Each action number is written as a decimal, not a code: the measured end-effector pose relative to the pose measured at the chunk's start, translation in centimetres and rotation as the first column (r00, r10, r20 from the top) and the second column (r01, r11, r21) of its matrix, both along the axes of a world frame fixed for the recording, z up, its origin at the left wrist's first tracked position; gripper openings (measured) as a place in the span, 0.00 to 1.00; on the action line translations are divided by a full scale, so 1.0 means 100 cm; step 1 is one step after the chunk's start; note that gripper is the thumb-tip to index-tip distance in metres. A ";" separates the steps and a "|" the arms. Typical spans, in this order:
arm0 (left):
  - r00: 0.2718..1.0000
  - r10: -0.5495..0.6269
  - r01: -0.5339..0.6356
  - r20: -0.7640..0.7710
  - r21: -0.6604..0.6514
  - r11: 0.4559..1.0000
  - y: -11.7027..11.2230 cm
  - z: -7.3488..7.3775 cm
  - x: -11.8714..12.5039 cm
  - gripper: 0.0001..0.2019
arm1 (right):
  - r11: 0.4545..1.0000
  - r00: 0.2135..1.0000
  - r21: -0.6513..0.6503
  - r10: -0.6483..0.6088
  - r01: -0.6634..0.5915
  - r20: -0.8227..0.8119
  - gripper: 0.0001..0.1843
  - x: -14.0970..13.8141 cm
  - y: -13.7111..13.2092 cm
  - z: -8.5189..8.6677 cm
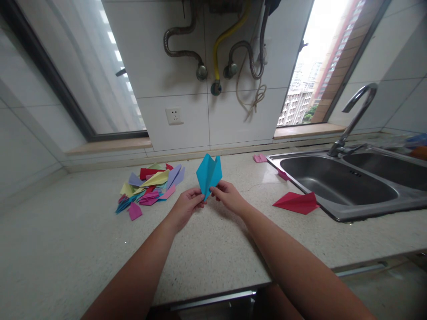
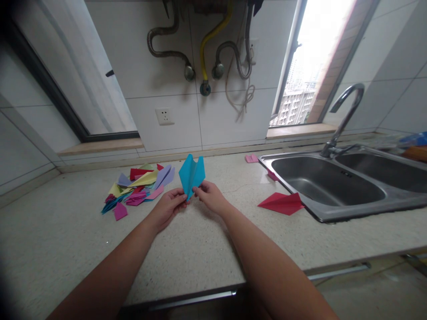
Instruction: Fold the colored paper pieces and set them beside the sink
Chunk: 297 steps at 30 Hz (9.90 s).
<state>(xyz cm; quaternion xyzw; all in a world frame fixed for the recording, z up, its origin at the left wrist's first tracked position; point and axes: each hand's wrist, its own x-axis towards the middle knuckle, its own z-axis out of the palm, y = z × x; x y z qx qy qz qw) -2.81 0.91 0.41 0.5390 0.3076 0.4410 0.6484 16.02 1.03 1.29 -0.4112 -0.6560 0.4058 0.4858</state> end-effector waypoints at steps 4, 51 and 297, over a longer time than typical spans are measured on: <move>1.000 0.020 -0.020 -0.018 0.017 1.000 0.001 0.000 0.001 0.12 | 1.000 1.000 0.007 0.005 -0.004 -0.021 0.13 -0.001 0.000 0.001; 0.906 0.401 -0.323 -0.138 0.390 0.862 0.008 0.001 -0.002 0.08 | 0.956 0.967 0.283 -0.140 0.077 0.211 0.08 -0.003 -0.013 0.000; 0.961 0.277 -0.274 0.029 -0.060 0.960 0.009 0.005 -0.010 0.20 | 0.883 0.933 0.363 -0.350 0.298 0.085 0.11 0.024 -0.003 0.014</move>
